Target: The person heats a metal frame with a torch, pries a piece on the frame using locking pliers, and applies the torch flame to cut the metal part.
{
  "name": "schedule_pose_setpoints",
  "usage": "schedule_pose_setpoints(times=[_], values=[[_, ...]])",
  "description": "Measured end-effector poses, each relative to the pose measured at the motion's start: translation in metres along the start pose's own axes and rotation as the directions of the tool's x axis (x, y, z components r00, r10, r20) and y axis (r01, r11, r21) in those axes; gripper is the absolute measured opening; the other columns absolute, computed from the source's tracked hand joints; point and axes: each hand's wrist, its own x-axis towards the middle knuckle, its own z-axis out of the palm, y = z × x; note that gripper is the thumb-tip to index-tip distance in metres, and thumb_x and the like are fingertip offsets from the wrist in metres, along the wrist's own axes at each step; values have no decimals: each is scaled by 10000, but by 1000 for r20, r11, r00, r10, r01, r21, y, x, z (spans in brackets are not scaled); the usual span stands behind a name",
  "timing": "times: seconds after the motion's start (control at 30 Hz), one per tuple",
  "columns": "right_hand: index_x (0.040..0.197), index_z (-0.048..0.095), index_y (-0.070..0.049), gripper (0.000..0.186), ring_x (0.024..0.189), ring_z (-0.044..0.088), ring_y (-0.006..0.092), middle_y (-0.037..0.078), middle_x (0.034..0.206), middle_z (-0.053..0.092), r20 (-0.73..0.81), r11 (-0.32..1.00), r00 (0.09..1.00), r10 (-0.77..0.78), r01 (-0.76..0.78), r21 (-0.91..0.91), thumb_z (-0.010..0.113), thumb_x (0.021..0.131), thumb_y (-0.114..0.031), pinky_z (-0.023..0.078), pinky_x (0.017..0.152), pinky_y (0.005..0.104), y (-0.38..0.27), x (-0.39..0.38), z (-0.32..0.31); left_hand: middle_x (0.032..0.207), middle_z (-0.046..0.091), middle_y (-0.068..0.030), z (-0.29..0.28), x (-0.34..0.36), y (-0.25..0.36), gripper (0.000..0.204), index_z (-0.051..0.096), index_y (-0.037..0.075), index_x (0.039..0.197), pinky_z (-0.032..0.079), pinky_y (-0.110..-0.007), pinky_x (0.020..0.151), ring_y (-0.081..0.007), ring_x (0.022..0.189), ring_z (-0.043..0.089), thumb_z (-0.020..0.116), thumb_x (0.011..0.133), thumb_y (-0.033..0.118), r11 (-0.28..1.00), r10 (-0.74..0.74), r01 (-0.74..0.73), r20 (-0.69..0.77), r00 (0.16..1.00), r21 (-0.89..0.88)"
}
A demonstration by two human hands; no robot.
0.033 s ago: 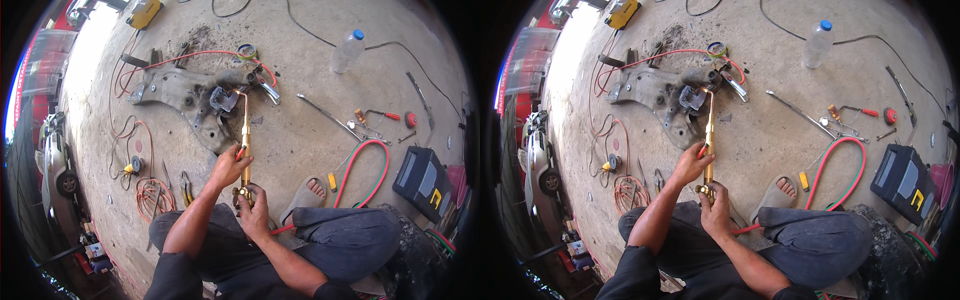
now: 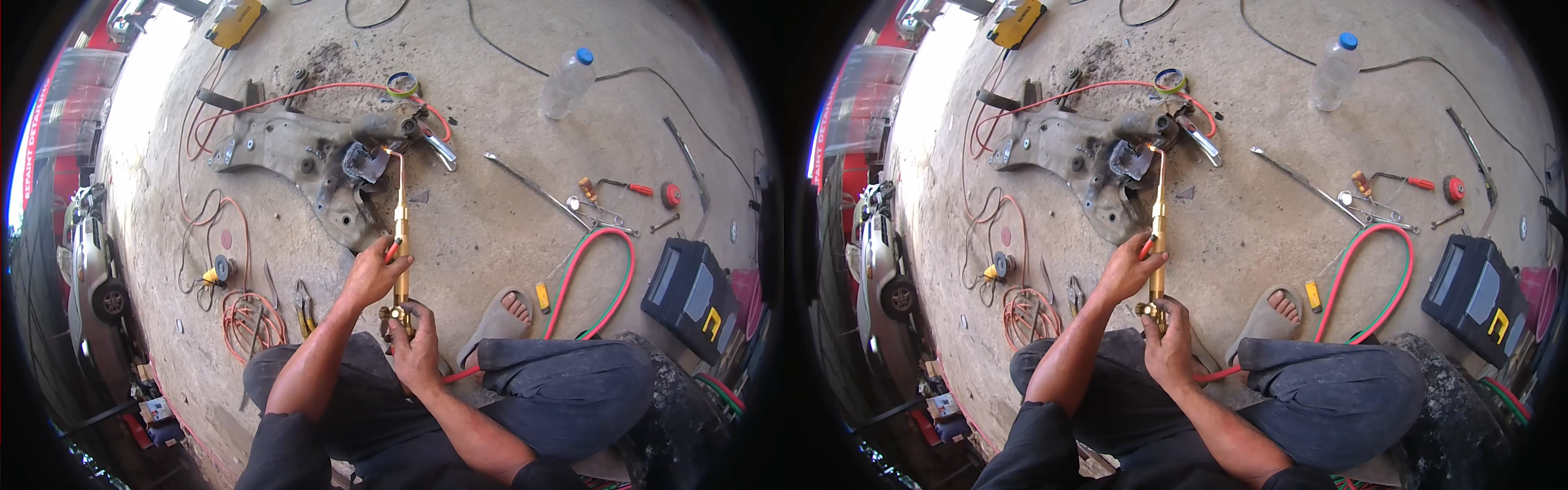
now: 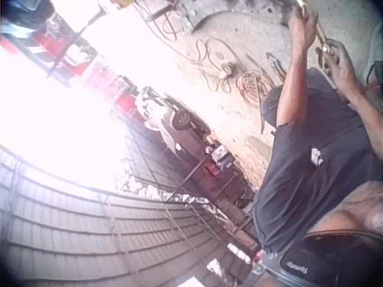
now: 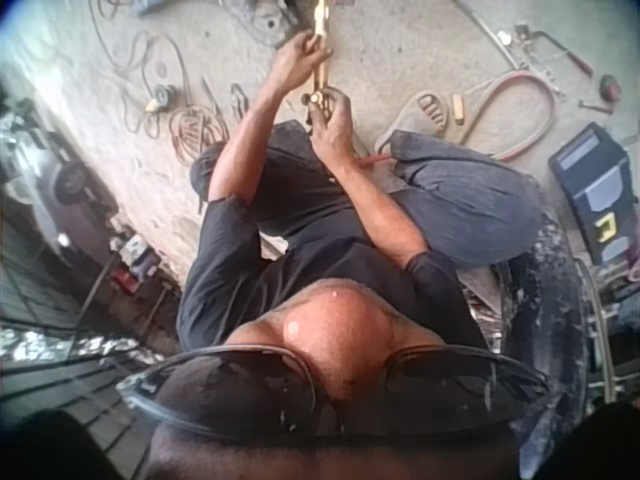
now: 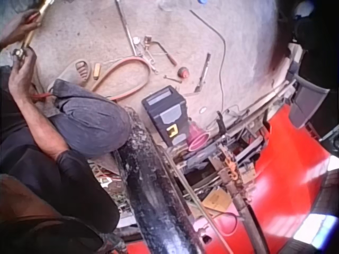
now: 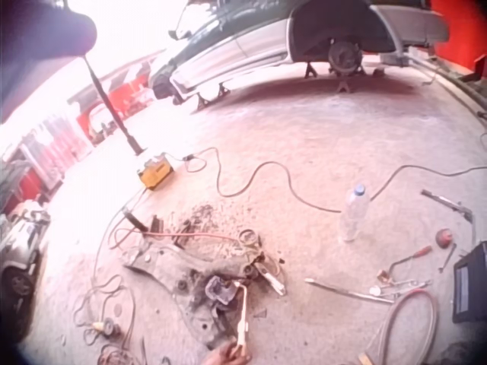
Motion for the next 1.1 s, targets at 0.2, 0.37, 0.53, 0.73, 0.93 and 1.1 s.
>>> schedule_pose_setpoints(times=[0.2, 0.37, 0.53, 0.73, 0.93, 1.1], values=[[1241, 507, 4, 350, 1090, 611, 313, 205, 1198, 584, -12, 999, 1000, -27, 27, -19, 653, 964, -152, 487, 933, 402, 3, -1, 1, 1143, 686, -252, -3, 0, 5, 606, 590, -20, 1302, 507, -418, 926, -354, 1081, 671, 738, 865, 374, 997, -78, 78, 49, 996, 16], [1241, 507, 4, 349, 1089, 611, 310, 203, 1193, 585, -11, 999, 999, -34, 34, -16, 652, 964, -151, 491, 929, 402, 3, 1, 1, 1145, 686, -254, 0, 1, 0, 613, 588, -24, 1305, 508, -415, 924, -349, 1078, 674, 740, 864, 374, 998, -70, 70, 32, 997, -3], [1247, 506, 6, 350, 1052, 625, 294, 200, 1174, 587, -12, 999, 999, -30, 30, -31, 648, 966, -149, 505, 902, 393, 4, 0, 1, 1157, 683, -256, -2, 0, 5, 618, 584, -30, 1308, 507, -412, 927, -344, 1079, 674, 740, 866, 373, 996, -85, 85, 47, 995, -3], [1247, 503, 11, 339, 1001, 637, 261, 186, 1155, 580, -9, 999, 999, -32, 32, -27, 636, 972, -136, 530, 852, 366, 7, 1, 2, 1159, 682, -256, 0, 1, 2, 618, 585, -25, 1310, 507, -409, 928, -342, 1080, 674, 739, 867, 377, 998, -64, 64, 28, 998, -18], [1253, 502, 11, 343, 996, 627, 268, 187, 1168, 568, -1, 1000, 1000, -4, 4, 16, 632, 976, -145, 525, 860, 371, 7, 1, 2, 1072, 693, -282, -2, 0, 6, 626, 583, -28, 1292, 514, -456, 893, -405, 1022, 684, 726, 868, 409, 999, -43, 43, 25, 999, 6], [1258, 502, 14, 349, 1051, 607, 284, 191, 1177, 568, -3, 999, 999, -35, 35, -10, 626, 982, -161, 500, 905, 387, 4, 2, 1, 1075, 693, -281, 0, 1, 2, 629, 582, -33, 1294, 514, -453, 892, -401, 1021, 686, 728, 868, 406, 1000, -21, 21, 15, 1000, -5]])
